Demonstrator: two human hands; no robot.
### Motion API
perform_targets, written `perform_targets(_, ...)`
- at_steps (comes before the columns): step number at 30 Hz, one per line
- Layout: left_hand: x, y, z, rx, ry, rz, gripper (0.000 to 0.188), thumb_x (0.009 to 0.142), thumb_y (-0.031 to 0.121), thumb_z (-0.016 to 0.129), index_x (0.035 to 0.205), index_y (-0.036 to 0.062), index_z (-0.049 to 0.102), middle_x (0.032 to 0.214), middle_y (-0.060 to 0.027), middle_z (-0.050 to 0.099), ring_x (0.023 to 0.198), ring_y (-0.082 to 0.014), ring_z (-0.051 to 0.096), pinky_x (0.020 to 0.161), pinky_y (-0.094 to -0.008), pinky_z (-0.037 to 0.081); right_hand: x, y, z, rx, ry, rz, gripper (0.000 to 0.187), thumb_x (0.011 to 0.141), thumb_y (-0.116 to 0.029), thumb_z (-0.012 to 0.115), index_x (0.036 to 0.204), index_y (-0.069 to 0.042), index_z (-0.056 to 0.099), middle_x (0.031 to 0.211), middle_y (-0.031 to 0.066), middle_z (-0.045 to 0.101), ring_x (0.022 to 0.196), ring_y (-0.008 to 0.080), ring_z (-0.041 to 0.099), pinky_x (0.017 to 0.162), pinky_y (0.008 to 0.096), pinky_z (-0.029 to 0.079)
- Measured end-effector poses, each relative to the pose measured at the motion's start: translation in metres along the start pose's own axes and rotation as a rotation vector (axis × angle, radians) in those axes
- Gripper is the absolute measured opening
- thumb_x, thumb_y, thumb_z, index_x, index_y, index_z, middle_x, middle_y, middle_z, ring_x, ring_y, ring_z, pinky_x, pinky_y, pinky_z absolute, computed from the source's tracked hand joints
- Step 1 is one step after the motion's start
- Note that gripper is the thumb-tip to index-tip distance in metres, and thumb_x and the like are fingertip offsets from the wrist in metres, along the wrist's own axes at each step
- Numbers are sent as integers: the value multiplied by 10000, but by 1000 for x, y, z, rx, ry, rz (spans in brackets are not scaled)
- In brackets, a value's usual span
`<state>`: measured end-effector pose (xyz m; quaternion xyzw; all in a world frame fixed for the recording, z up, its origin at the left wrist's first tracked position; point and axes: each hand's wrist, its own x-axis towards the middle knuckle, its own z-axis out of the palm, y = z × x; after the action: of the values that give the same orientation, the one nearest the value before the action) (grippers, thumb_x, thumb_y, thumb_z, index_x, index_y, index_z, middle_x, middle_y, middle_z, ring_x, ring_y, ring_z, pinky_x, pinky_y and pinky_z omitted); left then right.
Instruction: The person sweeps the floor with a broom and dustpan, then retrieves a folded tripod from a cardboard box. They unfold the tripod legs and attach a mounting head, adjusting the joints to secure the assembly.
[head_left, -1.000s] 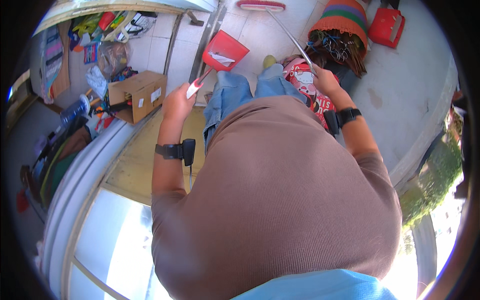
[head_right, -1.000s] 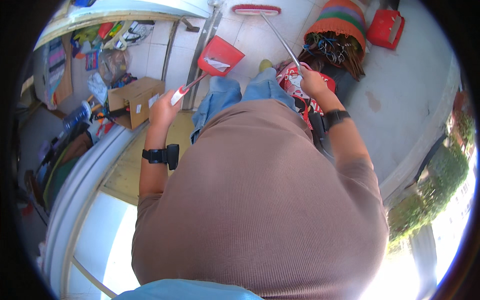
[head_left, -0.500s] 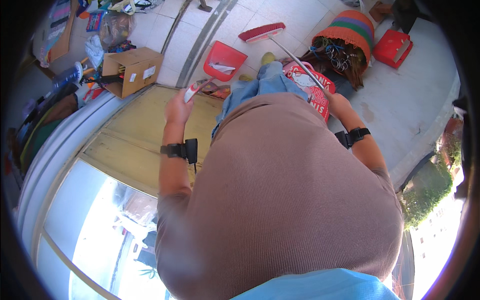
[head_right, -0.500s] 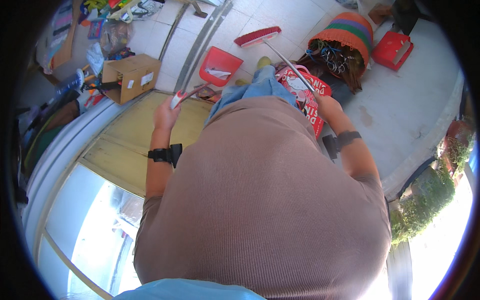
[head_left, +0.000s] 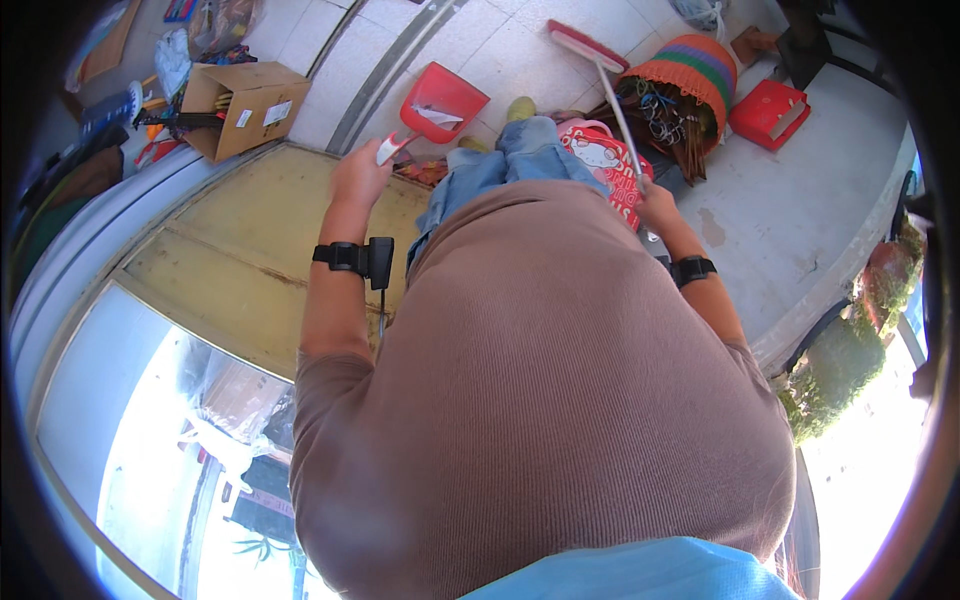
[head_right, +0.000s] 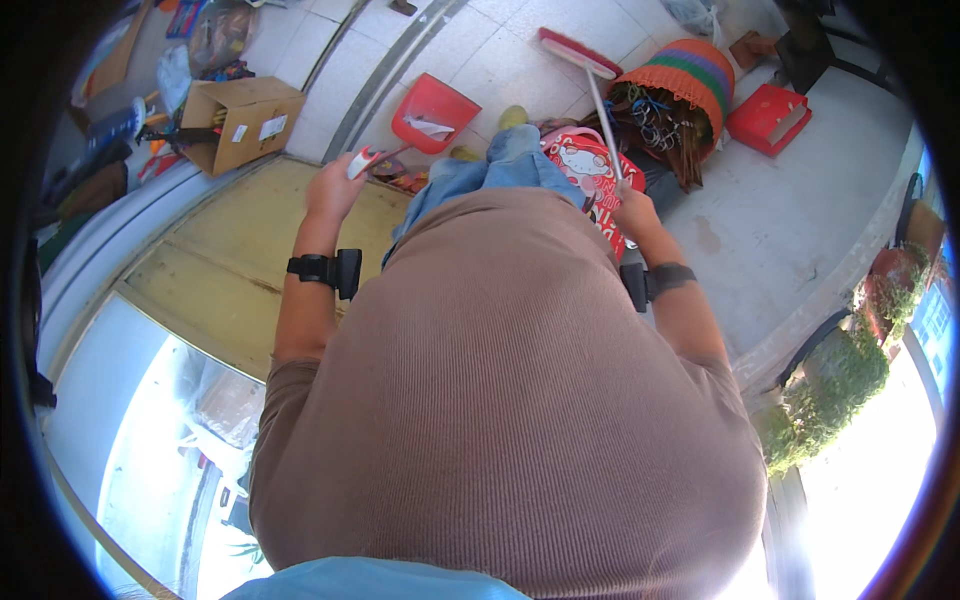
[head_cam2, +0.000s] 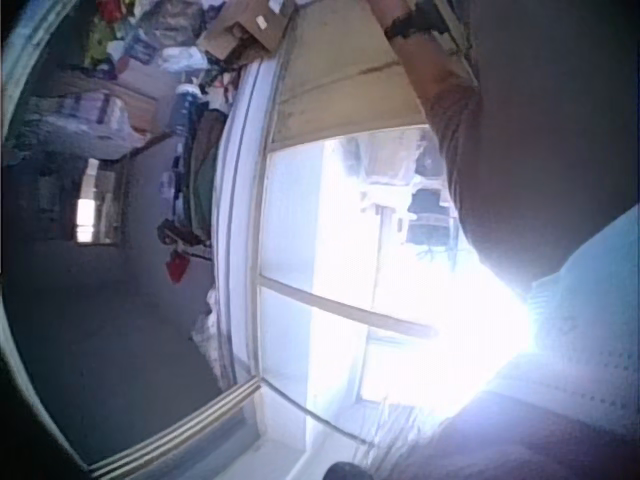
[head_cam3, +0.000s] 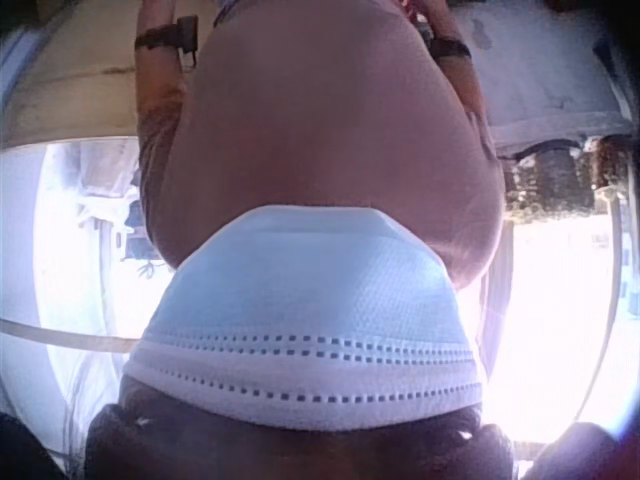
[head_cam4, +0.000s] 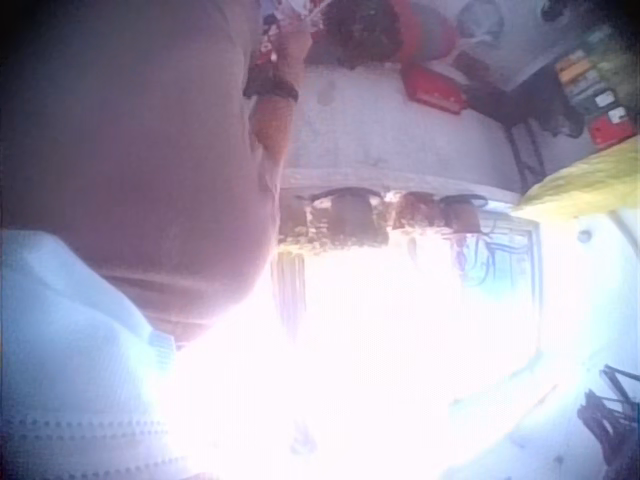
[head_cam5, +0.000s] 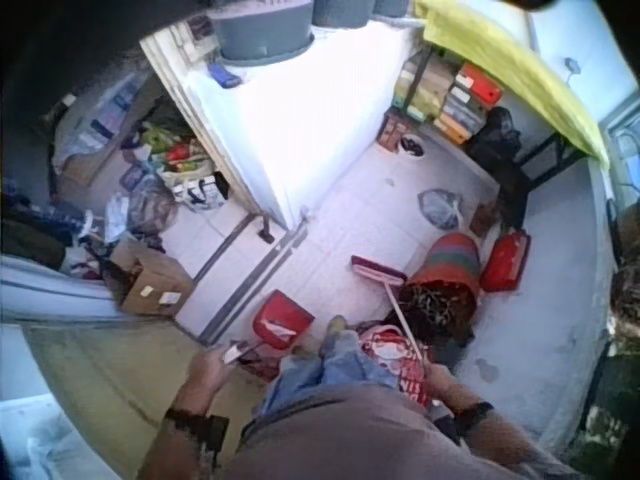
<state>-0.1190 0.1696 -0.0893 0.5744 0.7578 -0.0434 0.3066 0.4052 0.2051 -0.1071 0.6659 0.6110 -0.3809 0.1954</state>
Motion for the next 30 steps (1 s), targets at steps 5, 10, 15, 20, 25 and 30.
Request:
perform_targets(5, 0, 3, 2, 30, 59, 44, 222, 808, 256, 677, 950, 104, 598, 878, -172, 673, 847, -398, 639, 714, -520, 498, -2, -30, 12, -81, -218, -244, 398, 858, -166, 603, 1218, -2, 564, 974, 283, 656, 944, 388, 662, 803, 426, 510)
perform_targets(10, -4, -6, 6, 50, 63, 19, 234, 811, 263, 677, 959, 102, 593, 890, -174, 671, 856, -389, 640, 718, -516, 501, -18, -46, -10, 174, -294, -393, 395, 846, -121, 614, 1237, -69, 604, 902, 232, 675, 830, 286, 669, 765, 368, 512)
perform_targets(15, -23, -25, 13, -10, 64, -2, 268, 811, 284, 682, 984, 105, 583, 918, -166, 665, 880, -389, 634, 723, -511, 496, -56, -48, -54, 253, -388, -80, 510, 859, -61, 571, 1367, -66, 524, 795, 63, 610, 693, 154, 583, 678, 319, 515)
perform_targets(20, -37, -36, 10, -59, 16, -111, 313, 802, 297, 685, 1079, 163, 629, 929, -172, 674, 879, -382, 641, 731, -493, 504, -64, -40, -88, 188, -284, 69, 590, 850, -64, 527, 1435, -91, 449, 708, 52, 556, 543, 130, 526, 523, 307, 456)
perform_targets(25, -43, -34, -4, -10, -10, -113, 265, 802, 271, 683, 1012, 131, 603, 899, -168, 664, 872, -386, 636, 722, -505, 500, -37, -32, -55, -99, -101, -144, 465, 846, -96, 560, 1311, -72, 553, 841, 221, 671, 825, 363, 677, 711, 424, 524)
perform_targets(30, -33, -19, 0, 54, -42, -70, 265, 811, 262, 678, 1030, 134, 602, 906, -160, 665, 881, -382, 642, 732, -501, 506, -15, -43, -15, -311, -292, -364, 337, 803, -38, 579, 1139, -17, 592, 932, 251, 661, 932, 410, 643, 784, 459, 513)
